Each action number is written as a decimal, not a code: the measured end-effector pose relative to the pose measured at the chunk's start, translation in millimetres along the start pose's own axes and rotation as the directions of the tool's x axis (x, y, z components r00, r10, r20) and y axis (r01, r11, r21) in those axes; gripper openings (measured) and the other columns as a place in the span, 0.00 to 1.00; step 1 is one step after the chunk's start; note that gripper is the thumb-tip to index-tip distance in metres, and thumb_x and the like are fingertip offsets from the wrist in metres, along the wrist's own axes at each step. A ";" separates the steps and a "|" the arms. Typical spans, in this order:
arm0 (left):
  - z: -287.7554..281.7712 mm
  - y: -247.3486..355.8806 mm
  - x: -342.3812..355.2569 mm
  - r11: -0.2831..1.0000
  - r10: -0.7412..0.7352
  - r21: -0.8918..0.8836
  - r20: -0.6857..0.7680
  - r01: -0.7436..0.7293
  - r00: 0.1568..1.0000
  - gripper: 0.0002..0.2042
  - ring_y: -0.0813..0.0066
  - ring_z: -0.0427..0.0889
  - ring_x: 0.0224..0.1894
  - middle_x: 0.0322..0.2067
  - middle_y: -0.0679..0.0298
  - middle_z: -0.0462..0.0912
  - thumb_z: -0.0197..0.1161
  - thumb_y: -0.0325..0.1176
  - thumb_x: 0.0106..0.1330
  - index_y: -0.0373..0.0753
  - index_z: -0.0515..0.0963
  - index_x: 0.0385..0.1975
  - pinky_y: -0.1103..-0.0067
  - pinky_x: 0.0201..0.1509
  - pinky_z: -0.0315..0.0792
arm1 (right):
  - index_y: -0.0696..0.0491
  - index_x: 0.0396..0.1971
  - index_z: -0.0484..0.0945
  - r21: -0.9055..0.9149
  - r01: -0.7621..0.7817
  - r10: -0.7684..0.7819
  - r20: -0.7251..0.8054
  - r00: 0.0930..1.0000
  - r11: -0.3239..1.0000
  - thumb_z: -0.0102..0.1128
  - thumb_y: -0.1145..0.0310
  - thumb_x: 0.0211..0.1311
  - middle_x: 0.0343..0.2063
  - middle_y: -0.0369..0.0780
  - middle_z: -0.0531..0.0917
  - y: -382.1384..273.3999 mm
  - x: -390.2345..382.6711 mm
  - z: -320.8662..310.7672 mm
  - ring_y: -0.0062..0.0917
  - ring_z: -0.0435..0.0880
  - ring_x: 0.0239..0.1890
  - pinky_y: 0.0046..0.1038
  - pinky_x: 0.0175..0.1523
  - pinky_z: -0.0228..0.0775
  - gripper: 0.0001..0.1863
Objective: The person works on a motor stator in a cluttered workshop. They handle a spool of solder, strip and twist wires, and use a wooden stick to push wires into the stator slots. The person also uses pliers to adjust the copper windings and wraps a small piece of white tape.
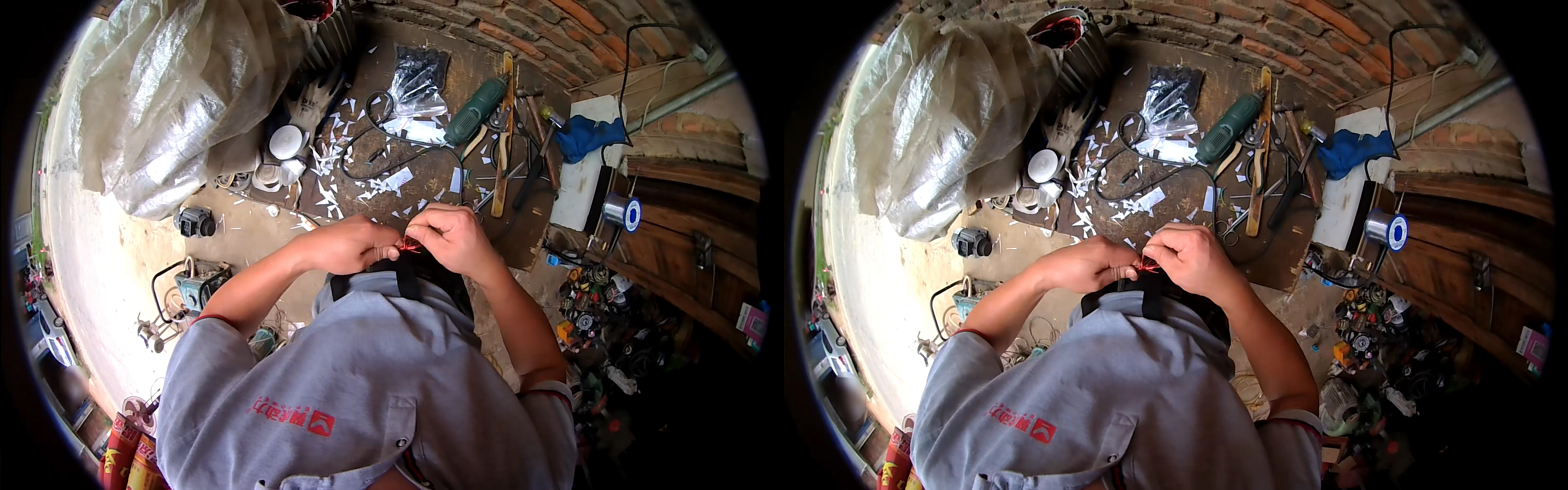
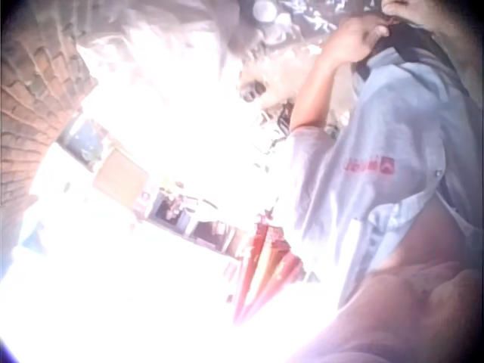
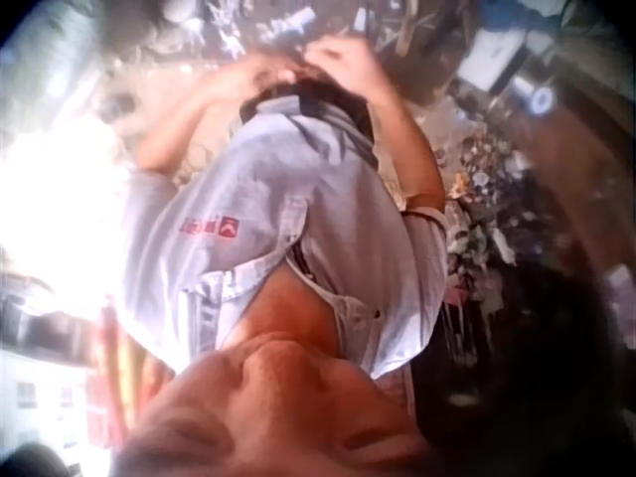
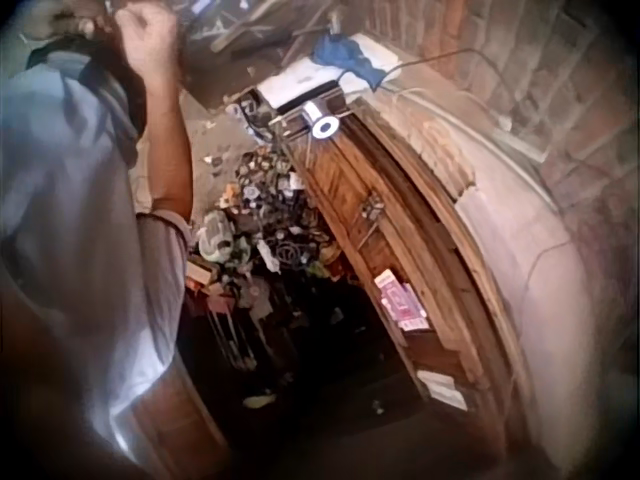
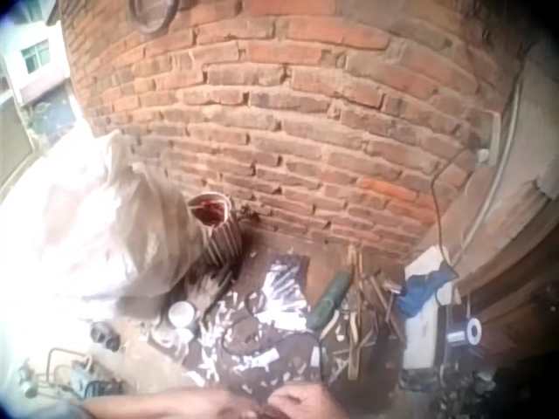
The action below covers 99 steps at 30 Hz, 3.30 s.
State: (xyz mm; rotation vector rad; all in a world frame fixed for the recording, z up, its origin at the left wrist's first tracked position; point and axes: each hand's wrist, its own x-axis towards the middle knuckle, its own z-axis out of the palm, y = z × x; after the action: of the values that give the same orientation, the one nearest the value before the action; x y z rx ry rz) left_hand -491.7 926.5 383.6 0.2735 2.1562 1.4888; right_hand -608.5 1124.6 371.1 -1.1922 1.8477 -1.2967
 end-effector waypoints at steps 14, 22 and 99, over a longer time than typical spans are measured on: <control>37.2 -22.2 1.4 0.974 -0.144 0.134 -0.250 0.182 0.958 0.10 0.56 0.75 0.28 0.24 0.49 0.76 0.56 0.34 0.71 0.32 0.74 0.35 0.67 0.35 0.71 | 0.59 0.26 0.80 -0.225 -0.082 0.047 -0.155 0.987 0.971 0.64 0.69 0.60 0.22 0.45 0.80 -4.6 -27.3 43.5 0.41 0.80 0.25 0.37 0.30 0.71 0.08; 34.3 -42.9 1.9 0.607 -0.457 -0.786 -0.220 0.120 0.862 0.09 0.85 0.67 0.27 0.26 0.73 0.73 0.51 0.35 0.75 0.39 0.76 0.42 0.86 0.30 0.63 | 0.55 0.38 0.81 -0.204 -0.705 0.508 -0.563 0.652 0.679 0.65 0.66 0.57 0.27 0.46 0.84 59.2 -32.6 -28.5 0.44 0.83 0.29 0.41 0.35 0.73 0.11; 54.5 -88.8 26.4 0.050 -0.607 -0.961 -0.244 -0.271 0.756 0.12 0.83 0.71 0.22 0.25 0.70 0.76 0.55 0.40 0.73 0.38 0.76 0.35 0.84 0.25 0.65 | 0.57 0.37 0.82 -0.076 -0.668 0.451 -0.680 0.578 0.740 0.63 0.64 0.59 0.26 0.50 0.84 122.0 73.1 19.1 0.48 0.83 0.31 0.41 0.39 0.74 0.12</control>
State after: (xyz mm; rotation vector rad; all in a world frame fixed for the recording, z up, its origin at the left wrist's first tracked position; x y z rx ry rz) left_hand -476.4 948.6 279.5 -1.1762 0.7249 2.7216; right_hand -665.2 1066.4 252.9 -0.1646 2.7168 -1.0725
